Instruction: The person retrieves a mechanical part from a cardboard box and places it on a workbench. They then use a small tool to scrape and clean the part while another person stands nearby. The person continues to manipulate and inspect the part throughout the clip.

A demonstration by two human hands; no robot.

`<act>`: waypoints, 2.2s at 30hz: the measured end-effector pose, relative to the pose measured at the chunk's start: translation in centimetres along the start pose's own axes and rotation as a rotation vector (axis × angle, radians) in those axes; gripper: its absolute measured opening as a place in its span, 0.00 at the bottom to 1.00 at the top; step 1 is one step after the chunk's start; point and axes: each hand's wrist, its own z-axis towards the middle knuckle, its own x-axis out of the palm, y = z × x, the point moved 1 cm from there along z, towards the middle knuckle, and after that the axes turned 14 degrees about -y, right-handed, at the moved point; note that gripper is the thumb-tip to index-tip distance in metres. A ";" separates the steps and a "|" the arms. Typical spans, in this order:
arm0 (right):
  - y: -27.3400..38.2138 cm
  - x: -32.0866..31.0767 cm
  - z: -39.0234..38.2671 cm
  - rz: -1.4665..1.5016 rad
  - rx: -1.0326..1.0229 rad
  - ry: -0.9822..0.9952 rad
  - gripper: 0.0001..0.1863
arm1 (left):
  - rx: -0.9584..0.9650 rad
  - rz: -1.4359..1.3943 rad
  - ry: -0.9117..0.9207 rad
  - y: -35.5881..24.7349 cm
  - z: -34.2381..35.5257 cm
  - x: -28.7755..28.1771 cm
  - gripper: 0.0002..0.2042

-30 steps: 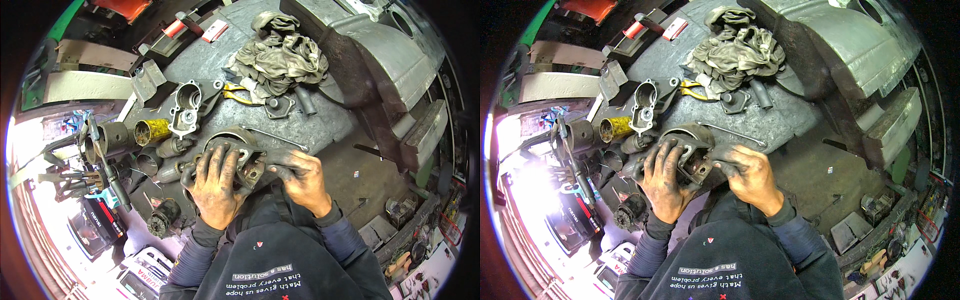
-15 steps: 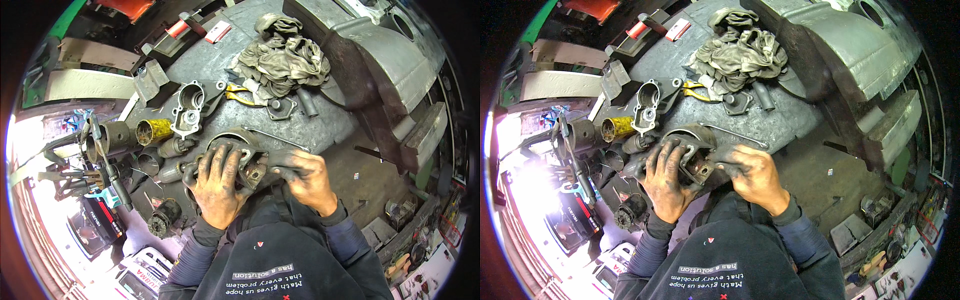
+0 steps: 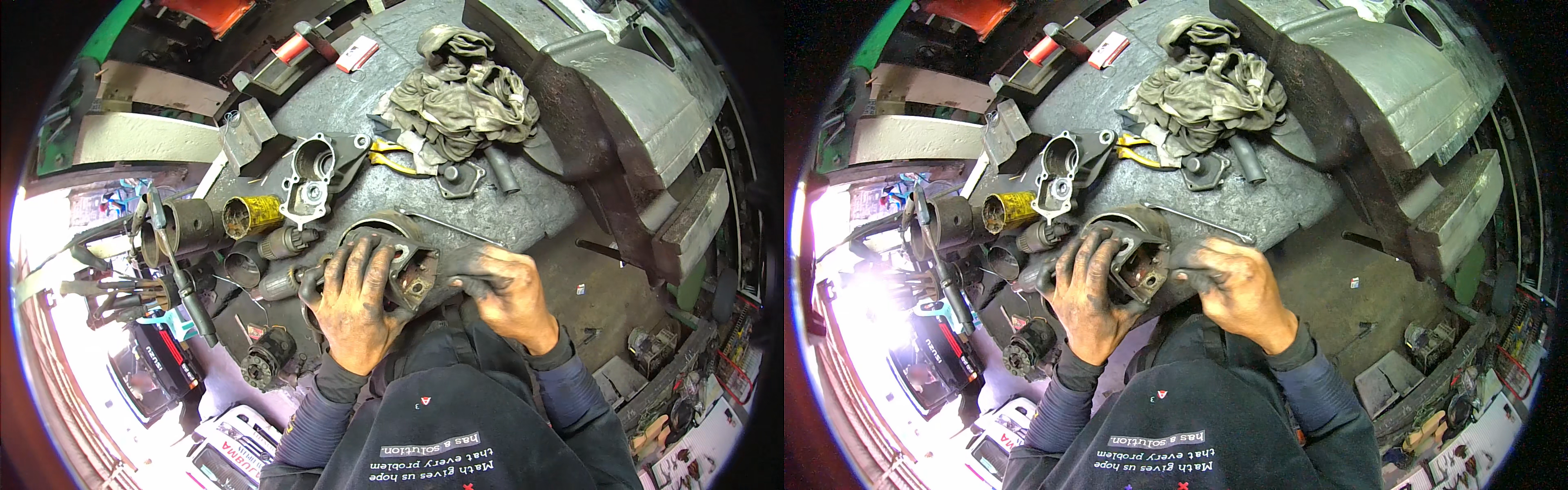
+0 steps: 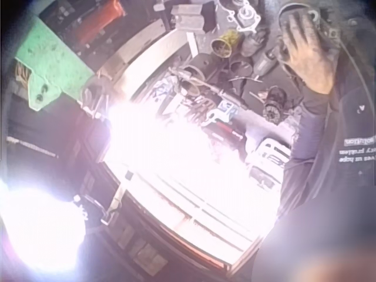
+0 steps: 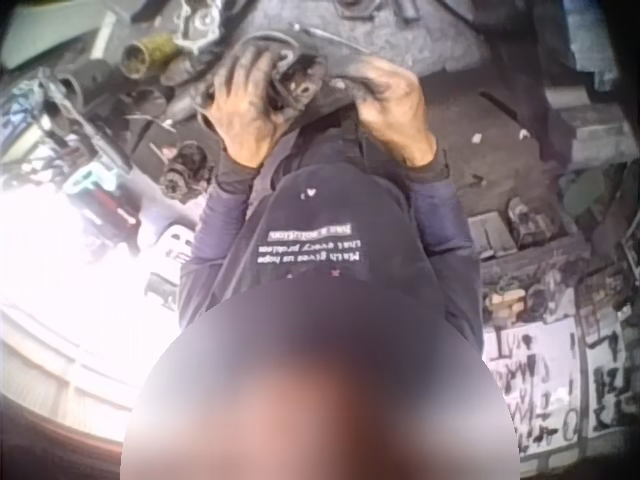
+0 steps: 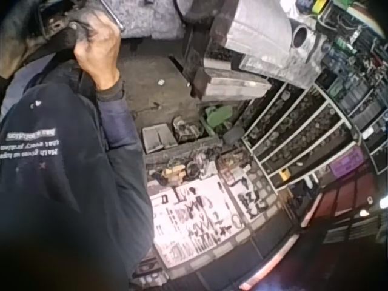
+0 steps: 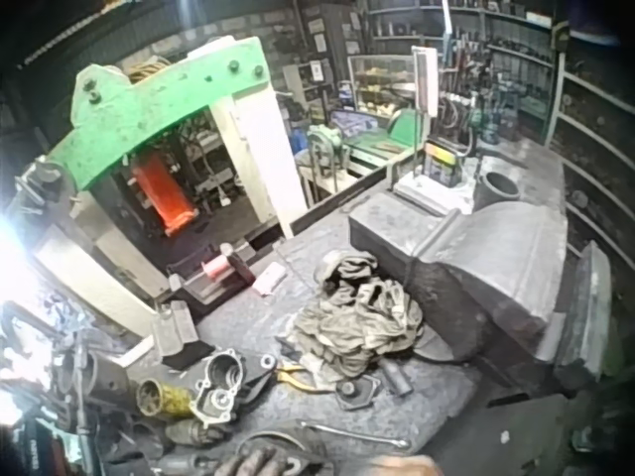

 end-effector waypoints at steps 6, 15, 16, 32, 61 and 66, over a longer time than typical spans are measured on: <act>1.2 0.8 -1.0 -0.023 -0.041 -0.105 0.13 | -0.001 0.009 -0.001 0.0 -0.1 0.2 0.40; 2.0 1.6 -1.9 0.005 0.099 -0.228 0.08 | -0.003 0.019 0.000 0.0 -0.1 0.2 0.40; 2.0 1.7 -1.9 0.025 0.150 -0.281 0.08 | -0.003 0.022 0.002 0.1 -0.1 0.2 0.40; 2.2 1.9 -2.2 -0.016 0.076 -0.227 0.09 | -0.019 0.016 0.005 -0.2 0.2 0.1 0.40; 1.7 0.9 -1.2 0.137 0.225 -0.178 0.08 | 0.016 0.020 -0.011 -0.3 0.2 0.0 0.39; 1.7 1.0 -0.8 0.064 0.126 -0.143 0.08 | -0.008 -0.037 -0.014 -0.1 0.3 0.1 0.38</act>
